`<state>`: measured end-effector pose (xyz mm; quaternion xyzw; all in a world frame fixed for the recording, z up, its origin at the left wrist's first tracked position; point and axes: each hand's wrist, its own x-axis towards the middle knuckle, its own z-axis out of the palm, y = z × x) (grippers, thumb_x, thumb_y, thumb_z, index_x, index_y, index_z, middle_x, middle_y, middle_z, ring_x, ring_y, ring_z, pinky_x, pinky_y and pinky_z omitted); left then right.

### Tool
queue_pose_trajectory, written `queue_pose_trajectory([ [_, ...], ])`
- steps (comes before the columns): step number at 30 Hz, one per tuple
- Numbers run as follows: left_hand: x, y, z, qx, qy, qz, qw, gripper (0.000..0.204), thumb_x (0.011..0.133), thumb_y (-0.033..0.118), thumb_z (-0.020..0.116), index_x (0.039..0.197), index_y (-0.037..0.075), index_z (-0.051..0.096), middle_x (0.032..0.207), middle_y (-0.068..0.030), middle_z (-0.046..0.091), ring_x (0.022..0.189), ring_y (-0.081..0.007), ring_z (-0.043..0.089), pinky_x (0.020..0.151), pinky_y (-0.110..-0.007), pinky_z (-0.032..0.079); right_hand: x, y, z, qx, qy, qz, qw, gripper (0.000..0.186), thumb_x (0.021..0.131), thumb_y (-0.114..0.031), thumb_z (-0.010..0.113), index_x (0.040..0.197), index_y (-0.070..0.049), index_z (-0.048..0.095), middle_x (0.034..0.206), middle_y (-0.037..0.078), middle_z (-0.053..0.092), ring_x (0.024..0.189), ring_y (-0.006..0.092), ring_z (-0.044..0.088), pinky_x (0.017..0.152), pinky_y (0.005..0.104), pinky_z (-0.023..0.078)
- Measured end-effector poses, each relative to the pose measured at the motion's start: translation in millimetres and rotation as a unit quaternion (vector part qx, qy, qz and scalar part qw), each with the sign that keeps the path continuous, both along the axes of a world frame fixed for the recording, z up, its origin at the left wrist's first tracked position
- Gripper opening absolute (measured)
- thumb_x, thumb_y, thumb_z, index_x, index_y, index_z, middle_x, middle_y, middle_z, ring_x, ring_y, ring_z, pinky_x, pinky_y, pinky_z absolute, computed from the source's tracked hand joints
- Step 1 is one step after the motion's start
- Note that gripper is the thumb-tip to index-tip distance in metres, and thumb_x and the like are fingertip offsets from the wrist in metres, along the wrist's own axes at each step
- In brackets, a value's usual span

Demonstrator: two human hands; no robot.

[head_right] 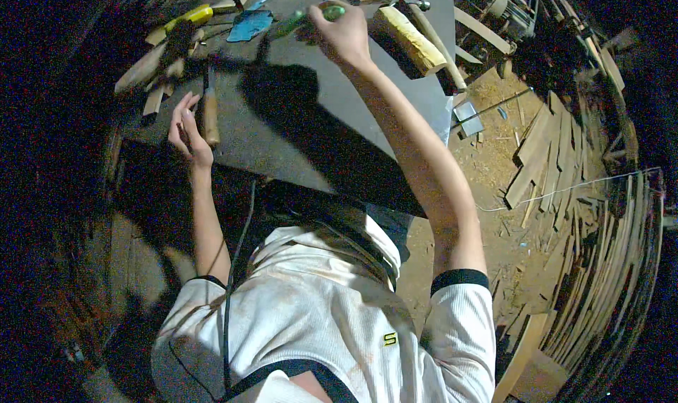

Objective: The person smooths a small rectangular wooden block using a blue sanding block, then uses a hammer to tap the block's edges. Finally, the person uses a yellow sponge and a green brush to clean the block and the workbench surface.

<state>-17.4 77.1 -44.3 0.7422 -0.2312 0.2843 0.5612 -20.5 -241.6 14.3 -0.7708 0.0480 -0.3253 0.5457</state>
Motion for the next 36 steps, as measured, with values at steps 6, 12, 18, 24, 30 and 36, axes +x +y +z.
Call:
queue_pose_trajectory([
  [6, -1.0, 0.0, -7.6, 0.012, 0.001, 0.019, 1.000, 0.040, 0.103, 0.027, 0.046, 0.126, -0.001, 0.060, 0.115, -0.0193, 0.069, 0.103, -0.0241, 0.066, 0.090, -0.035, 0.049, -87.4, -74.4, 5.6, 0.008, 0.054, -0.079, 0.995, 0.036, 0.096, -0.025, 0.066, 0.113, 0.007, 0.064, 0.083, 0.012, 0.072, 0.069, 0.0147, 0.070, 0.058, 0.0262, 0.056],
  [12, -8.2, -6.5, -6.5, -0.036, 0.011, 0.015, 0.999, 0.039, 0.102, 0.029, 0.051, 0.121, -0.004, 0.062, 0.114, -0.0186, 0.069, 0.101, -0.0231, 0.067, 0.089, -0.034, 0.050, -287.9, -96.8, 93.2, -0.140, 0.309, -0.223, 0.914, 0.029, 0.098, -0.021, 0.062, 0.107, 0.006, 0.068, 0.089, 0.012, 0.071, 0.063, 0.0129, 0.065, 0.060, 0.0272, 0.053],
  [18, -7.5, -1.3, -4.4, -0.037, 0.014, 0.015, 0.999, 0.037, 0.102, 0.026, 0.051, 0.123, -0.003, 0.061, 0.112, -0.0175, 0.069, 0.096, -0.0226, 0.068, 0.087, -0.034, 0.050, -183.0, -56.8, 88.2, -0.072, 0.063, -0.073, 0.993, 0.033, 0.096, -0.017, 0.064, 0.118, 0.008, 0.063, 0.101, 0.013, 0.069, 0.084, 0.0170, 0.069, 0.078, 0.0288, 0.057],
  [24, -1.7, -4.0, -0.7, 0.007, 0.020, 0.000, 1.000, 0.037, 0.102, 0.023, 0.047, 0.126, -0.003, 0.059, 0.115, -0.0185, 0.068, 0.099, -0.0233, 0.066, 0.088, -0.035, 0.050, -4.2, -27.9, 14.0, -0.129, 0.023, -0.050, 0.990, 0.044, 0.087, -0.037, 0.073, 0.109, 0.000, 0.069, 0.095, 0.017, 0.073, 0.095, 0.0324, 0.069, 0.088, 0.0396, 0.052],
  [30, -6.7, 3.5, -6.5, -0.038, 0.020, 0.019, 0.999, 0.036, 0.101, 0.024, 0.050, 0.124, -0.003, 0.061, 0.114, -0.0172, 0.069, 0.103, -0.0231, 0.066, 0.092, -0.034, 0.049, -109.8, -64.7, 99.9, -0.178, 0.314, -0.039, 0.932, 0.034, 0.094, -0.029, 0.067, 0.113, -0.001, 0.066, 0.086, 0.005, 0.068, 0.068, 0.0096, 0.061, 0.060, 0.0271, 0.050],
  [36, -8.9, -7.2, -5.8, -0.052, 0.008, 0.024, 0.998, 0.033, 0.100, 0.023, 0.054, 0.120, -0.002, 0.062, 0.113, -0.0157, 0.070, 0.102, -0.0219, 0.066, 0.090, -0.032, 0.050, -168.4, -119.2, 131.4, -0.216, 0.434, 0.020, 0.875, 0.020, 0.094, -0.022, 0.065, 0.101, -0.003, 0.065, 0.087, 0.009, 0.069, 0.055, 0.0145, 0.062, 0.053, 0.0289, 0.051],
])
